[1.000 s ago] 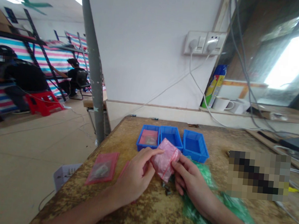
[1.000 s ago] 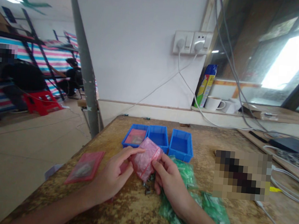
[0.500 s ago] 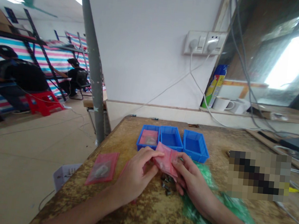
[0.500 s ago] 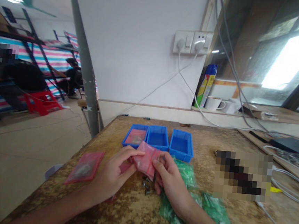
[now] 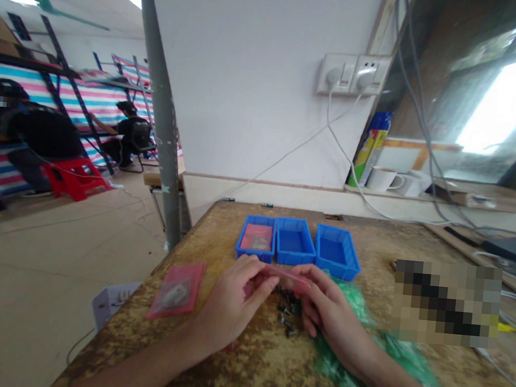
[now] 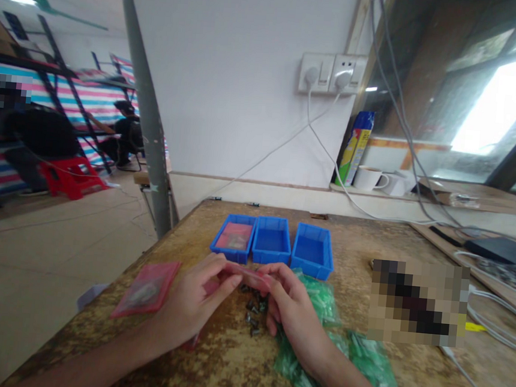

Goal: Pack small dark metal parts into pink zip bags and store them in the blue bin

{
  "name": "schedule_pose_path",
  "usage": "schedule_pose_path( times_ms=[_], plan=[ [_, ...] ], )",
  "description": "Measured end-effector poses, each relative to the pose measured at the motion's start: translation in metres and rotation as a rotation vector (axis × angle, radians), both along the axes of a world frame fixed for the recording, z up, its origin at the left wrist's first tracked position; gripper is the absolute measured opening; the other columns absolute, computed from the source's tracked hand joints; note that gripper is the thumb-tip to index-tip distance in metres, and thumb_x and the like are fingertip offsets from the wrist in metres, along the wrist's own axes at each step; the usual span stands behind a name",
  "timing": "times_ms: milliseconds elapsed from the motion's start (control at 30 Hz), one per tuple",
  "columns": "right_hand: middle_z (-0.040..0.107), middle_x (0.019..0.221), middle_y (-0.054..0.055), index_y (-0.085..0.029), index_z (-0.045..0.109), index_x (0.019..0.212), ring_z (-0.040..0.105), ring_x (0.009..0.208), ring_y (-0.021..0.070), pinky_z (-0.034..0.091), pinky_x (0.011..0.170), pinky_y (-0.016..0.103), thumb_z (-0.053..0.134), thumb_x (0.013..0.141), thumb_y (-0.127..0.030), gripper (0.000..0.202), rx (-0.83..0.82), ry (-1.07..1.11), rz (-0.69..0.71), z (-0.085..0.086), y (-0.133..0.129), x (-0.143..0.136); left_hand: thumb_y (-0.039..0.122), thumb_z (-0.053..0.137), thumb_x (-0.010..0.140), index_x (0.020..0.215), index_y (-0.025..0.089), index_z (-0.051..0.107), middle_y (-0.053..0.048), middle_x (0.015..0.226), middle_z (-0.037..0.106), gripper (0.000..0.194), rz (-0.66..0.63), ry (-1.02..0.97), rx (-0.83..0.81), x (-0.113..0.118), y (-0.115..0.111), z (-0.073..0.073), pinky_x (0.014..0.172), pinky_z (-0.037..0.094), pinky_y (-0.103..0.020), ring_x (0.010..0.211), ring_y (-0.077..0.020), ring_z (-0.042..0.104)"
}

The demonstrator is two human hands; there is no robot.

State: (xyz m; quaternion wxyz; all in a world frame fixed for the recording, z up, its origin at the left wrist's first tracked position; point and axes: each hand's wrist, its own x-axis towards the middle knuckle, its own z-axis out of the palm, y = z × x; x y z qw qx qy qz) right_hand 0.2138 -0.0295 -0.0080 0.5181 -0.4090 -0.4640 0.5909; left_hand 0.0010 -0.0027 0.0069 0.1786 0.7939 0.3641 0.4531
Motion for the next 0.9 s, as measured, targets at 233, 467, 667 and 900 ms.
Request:
schedule_pose_path(
  times_ms=[233,467,667,900],
  plan=[
    [0.041,0.055,-0.010,-0.019,0.069,0.089,0.032,0.043,0.0067,0.037,0.038,0.018,0.081,0.085,-0.079,0.061,-0.038,0.006,-0.035,-0.0016,-0.0002,-0.0008,0.041,0.062,0.110,0.075,0.023,0.054,0.000,0.076,0.061,0.040,0.102,0.024,0.000,0.0003,0.0000,-0.0029,0.067,0.043,-0.028,0.072,-0.0186,0.059],
    [0.046,0.059,-0.009,-0.018,0.072,0.089,0.032,0.044,0.0059,0.039,0.037,0.017,0.080,0.083,-0.082,0.065,-0.034,0.025,-0.042,-0.0015,0.0001,-0.0009,0.042,0.061,0.110,0.076,0.022,0.056,0.000,0.077,0.062,0.040,0.098,0.025,-0.029,0.0011,-0.0015,-0.0020,0.067,0.042,-0.029,0.072,-0.0184,0.059],
    [0.051,0.066,-0.007,-0.018,0.071,0.088,0.035,0.045,0.0056,0.038,0.037,0.017,0.082,0.085,-0.078,0.061,-0.022,0.033,-0.029,-0.0009,-0.0006,-0.0007,0.042,0.061,0.110,0.077,0.022,0.056,0.000,0.079,0.062,0.039,0.091,0.018,-0.036,-0.0002,-0.0015,-0.0038,0.070,0.043,-0.029,0.075,-0.0186,0.059],
    [0.046,0.063,-0.008,-0.019,0.068,0.083,0.031,0.044,0.0060,0.037,0.036,0.018,0.080,0.085,-0.079,0.061,-0.026,0.016,-0.024,-0.0033,0.0002,0.0000,0.041,0.061,0.111,0.076,0.023,0.053,0.000,0.079,0.059,0.040,0.088,0.012,-0.014,-0.0003,-0.0001,-0.0035,0.070,0.041,-0.030,0.075,-0.0191,0.056]
  ],
)
